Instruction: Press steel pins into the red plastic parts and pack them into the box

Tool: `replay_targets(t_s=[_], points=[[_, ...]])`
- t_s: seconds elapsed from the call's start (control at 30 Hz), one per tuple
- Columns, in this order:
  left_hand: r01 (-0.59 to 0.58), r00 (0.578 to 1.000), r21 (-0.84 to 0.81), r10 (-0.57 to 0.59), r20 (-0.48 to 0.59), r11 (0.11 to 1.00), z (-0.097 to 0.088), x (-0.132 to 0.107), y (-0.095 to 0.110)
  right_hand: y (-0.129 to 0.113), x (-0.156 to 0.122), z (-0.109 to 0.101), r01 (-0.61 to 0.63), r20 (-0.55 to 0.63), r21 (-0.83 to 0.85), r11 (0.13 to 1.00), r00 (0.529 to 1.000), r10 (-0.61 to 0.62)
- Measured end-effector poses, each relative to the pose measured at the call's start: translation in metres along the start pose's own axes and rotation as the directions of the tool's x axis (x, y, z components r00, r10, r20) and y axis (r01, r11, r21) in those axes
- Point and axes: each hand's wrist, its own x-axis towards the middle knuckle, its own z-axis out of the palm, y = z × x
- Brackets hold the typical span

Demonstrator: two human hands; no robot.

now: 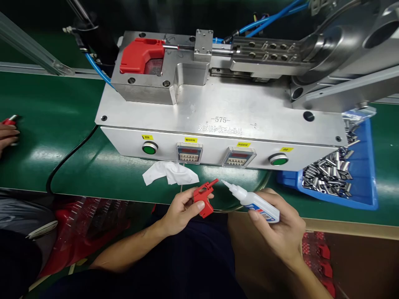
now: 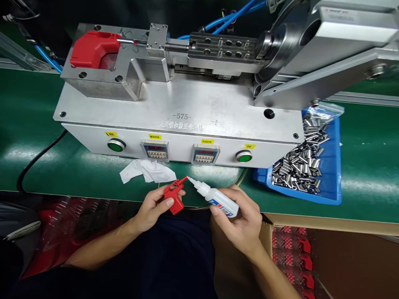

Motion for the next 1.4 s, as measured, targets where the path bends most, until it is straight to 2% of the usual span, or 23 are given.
replay_targets(t_s=[0.2,0.4,0.6,0.7,0.8,0.93,1.03,1.27,1.4], points=[[0.038,0.999,-0.119,-0.039,-0.004,0.992,0.001,0.001,-0.001,0.002,-0.001,0.004,-0.101,0.008,0.028,0.995,0.995,0.101],[0.03,1.0,-0.075,-0.03,-0.004,0.997,0.001,0.002,0.002,0.003,-0.003,0.003,-0.083,-0.016,0.037,0.996,0.996,0.083],[0.038,0.999,-0.036,-0.039,-0.007,0.999,0.001,0.002,0.003,0.008,-0.009,0.004,-0.166,-0.067,0.057,0.984,0.983,0.17],[0.031,1.0,-0.064,-0.031,0.002,0.997,0.001,0.002,0.004,0.013,-0.012,0.009,-0.212,-0.123,0.158,0.964,0.965,0.233],[0.034,0.999,-0.069,-0.034,0.005,0.997,0.001,0.002,0.004,0.016,-0.012,0.014,-0.226,-0.114,0.278,0.934,0.957,0.265],[0.042,0.999,-0.028,-0.042,-0.001,0.999,0.0,0.001,0.004,0.016,-0.012,0.016,-0.221,-0.094,0.301,0.928,0.961,0.26],[0.043,0.999,-0.017,-0.043,-0.001,0.999,0.001,0.001,0.004,0.017,-0.014,0.015,-0.202,-0.129,0.258,0.945,0.962,0.24],[0.035,0.999,-0.022,-0.035,-0.004,0.999,0.002,0.002,0.005,0.014,-0.014,0.013,-0.093,-0.149,0.138,0.986,0.982,0.113],[0.035,0.999,-0.032,-0.035,-0.002,0.999,0.001,0.001,0.004,0.013,-0.013,0.013,-0.107,-0.139,0.135,0.985,0.982,0.126]])
